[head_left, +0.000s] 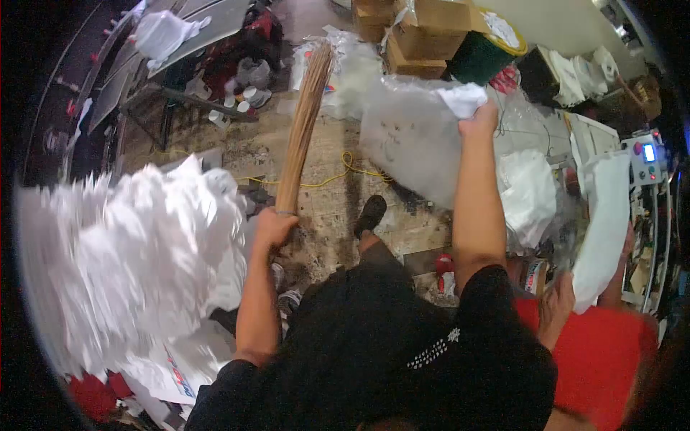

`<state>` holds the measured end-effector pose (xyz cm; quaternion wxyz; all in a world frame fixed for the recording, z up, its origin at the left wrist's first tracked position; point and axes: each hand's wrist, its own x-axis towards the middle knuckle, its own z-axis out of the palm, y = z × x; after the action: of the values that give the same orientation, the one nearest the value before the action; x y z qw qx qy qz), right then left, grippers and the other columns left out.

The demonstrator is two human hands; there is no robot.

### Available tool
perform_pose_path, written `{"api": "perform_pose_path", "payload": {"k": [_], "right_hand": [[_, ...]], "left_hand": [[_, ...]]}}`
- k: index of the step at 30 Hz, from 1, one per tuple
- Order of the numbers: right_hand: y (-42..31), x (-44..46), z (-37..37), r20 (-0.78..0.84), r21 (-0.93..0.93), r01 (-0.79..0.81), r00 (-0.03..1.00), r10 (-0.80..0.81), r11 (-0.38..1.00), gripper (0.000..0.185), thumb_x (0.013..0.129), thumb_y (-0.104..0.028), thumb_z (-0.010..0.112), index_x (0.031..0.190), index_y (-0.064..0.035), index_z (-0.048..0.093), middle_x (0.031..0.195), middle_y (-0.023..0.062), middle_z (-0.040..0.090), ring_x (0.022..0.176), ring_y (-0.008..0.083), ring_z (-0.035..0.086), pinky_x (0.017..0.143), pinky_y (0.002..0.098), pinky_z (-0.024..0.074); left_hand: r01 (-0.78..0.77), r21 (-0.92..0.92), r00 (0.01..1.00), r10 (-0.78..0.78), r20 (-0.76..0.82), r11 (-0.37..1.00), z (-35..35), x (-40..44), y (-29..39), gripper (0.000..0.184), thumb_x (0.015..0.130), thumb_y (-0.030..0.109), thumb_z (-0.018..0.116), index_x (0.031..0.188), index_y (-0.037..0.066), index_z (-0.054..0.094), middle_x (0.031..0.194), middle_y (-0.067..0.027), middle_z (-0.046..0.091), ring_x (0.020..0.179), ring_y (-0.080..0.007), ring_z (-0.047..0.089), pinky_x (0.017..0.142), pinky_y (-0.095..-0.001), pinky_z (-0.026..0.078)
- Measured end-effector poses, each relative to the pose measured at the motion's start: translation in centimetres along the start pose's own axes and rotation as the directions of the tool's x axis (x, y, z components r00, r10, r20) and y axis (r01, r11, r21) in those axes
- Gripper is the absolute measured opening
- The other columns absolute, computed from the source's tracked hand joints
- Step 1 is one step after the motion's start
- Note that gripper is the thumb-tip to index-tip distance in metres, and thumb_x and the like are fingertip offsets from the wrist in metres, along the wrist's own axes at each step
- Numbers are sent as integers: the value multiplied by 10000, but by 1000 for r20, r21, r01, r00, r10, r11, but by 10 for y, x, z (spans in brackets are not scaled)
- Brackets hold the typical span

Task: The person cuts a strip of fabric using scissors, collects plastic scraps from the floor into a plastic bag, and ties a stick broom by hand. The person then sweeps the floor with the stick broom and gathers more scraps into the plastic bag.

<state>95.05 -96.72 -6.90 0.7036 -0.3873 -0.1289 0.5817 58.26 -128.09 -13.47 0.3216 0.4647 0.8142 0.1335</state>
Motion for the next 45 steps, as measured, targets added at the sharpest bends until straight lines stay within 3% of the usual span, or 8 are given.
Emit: {"api": "perform_pose_path", "payload": {"k": [11,15,16,19,29,34,36,45], "right_hand": [[-74,229,87,-131,38,187,975,-181,982,241,792,-83,481,957,46,600,944,170,629,866,307,624,788,417,518],[-84,288,92,-104,98,276,958,-266,956,255,784,-73,482,972,62,588,952,192,620,864,324,618,791,442,517],[-86,301,100,-127,118,315,945,-300,942,259,774,-72,487,969,69,583,946,205,614,843,330,620,771,450,525],[-86,347,96,-162,118,373,921,-353,920,289,808,-105,425,986,62,580,961,200,612,861,338,612,794,463,516],[-75,395,124,-444,-31,469,784,-433,883,354,855,-159,334,1049,39,554,1039,185,587,943,352,579,853,501,478],[-56,408,118,-509,-94,405,766,-393,910,383,858,-238,401,1124,11,518,1120,179,557,1032,363,542,943,507,414],[-40,428,113,-511,-41,405,777,-368,913,399,863,-245,374,1141,7,509,1131,175,552,1039,363,538,948,515,407],[32,480,63,-577,29,494,718,-389,869,394,854,-274,348,1071,-18,555,1086,154,563,996,334,546,901,510,435]], "left_hand": [[190,191,975,-209,83,963,-75,197,85,389,574,260,719,823,-25,631,760,-208,637,733,-318,635,680,-395,486],[175,78,974,-184,133,982,-65,324,4,372,579,229,695,806,-56,614,756,-235,626,741,-331,631,688,-402,486],[116,177,983,-139,123,977,-96,329,87,368,592,229,682,808,-60,611,771,-245,624,751,-345,626,692,-402,487],[3,323,995,-35,92,946,-103,449,53,345,601,212,671,808,-57,613,737,-236,622,722,-340,629,658,-389,493],[-200,223,957,142,251,954,-163,655,123,348,590,254,676,752,-44,599,658,-208,598,667,-308,625,624,-392,475],[-225,251,972,201,119,941,-171,684,149,371,598,289,669,756,-39,600,676,-201,606,671,-311,619,636,-390,474],[-51,209,961,-9,276,977,-184,688,162,360,609,272,683,784,-33,603,731,-206,622,711,-319,620,653,-392,475],[-34,282,947,-59,316,959,-199,681,176,332,646,190,712,881,-9,588,698,-100,626,600,-178,605,584,-336,476]]}}
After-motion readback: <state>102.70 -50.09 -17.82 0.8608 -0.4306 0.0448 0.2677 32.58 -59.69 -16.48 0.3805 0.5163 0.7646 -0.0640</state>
